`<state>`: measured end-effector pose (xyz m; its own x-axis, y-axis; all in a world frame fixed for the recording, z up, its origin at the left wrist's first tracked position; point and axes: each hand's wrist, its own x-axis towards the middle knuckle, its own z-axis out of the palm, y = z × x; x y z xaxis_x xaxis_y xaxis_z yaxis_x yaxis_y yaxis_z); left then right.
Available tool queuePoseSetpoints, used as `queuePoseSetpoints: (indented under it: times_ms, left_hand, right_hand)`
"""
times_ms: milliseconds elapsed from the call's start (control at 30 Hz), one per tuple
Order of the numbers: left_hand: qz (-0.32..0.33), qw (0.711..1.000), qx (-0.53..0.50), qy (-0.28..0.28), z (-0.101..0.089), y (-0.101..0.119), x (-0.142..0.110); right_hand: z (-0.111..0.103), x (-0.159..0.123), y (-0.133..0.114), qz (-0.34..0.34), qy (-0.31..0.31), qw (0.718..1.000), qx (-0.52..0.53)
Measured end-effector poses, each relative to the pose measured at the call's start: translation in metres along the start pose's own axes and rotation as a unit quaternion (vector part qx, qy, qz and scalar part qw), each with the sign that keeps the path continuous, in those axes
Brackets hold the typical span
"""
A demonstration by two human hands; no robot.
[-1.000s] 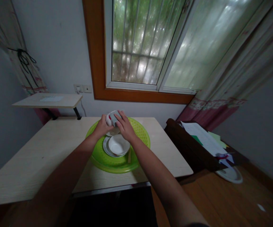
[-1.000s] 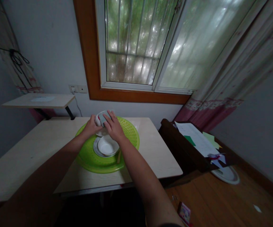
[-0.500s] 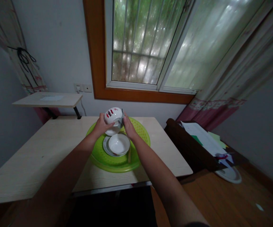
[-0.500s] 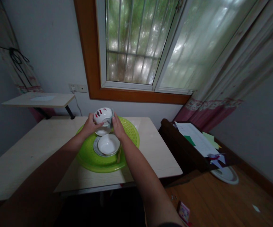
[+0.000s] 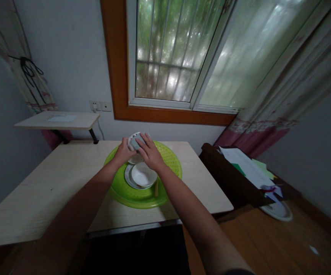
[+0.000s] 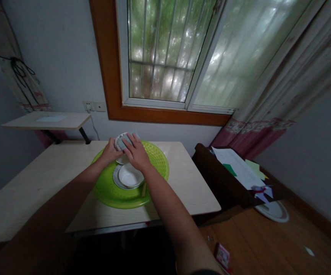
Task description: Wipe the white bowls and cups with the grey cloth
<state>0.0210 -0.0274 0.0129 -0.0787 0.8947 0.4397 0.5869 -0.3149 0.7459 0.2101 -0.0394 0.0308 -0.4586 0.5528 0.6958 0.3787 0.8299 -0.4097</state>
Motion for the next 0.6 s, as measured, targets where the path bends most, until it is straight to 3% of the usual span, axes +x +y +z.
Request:
queuePoseSetpoints:
  times_ms: [133, 267, 400, 600]
  left_hand:
    - [-0.042, 0.997, -0.023, 0.057, -0.004, 0.001, 0.005]
    - [-0.062, 0.993, -0.051, 0.088, -0.006, -0.003, 0.008]
    - [-0.035, 0.996, -0.071, 0.044, -0.002, -0.008, 0.006]
    - [0.000, 0.996, -0.067, -0.059, 0.005, -0.008, 0.000]
  right_hand:
    - [0.002, -0.001, 0.003, 0.026, 0.013, 0.999, 0.035]
    - [0.008, -0.005, 0.017, 0.115, 0.020, 0.988, 0.103]
    - [0.012, -0.009, 0.030, 0.188, 0.037, 0.968, 0.162]
    - [0.008, -0.009, 0.038, 0.176, 0.076, 0.973, 0.127]
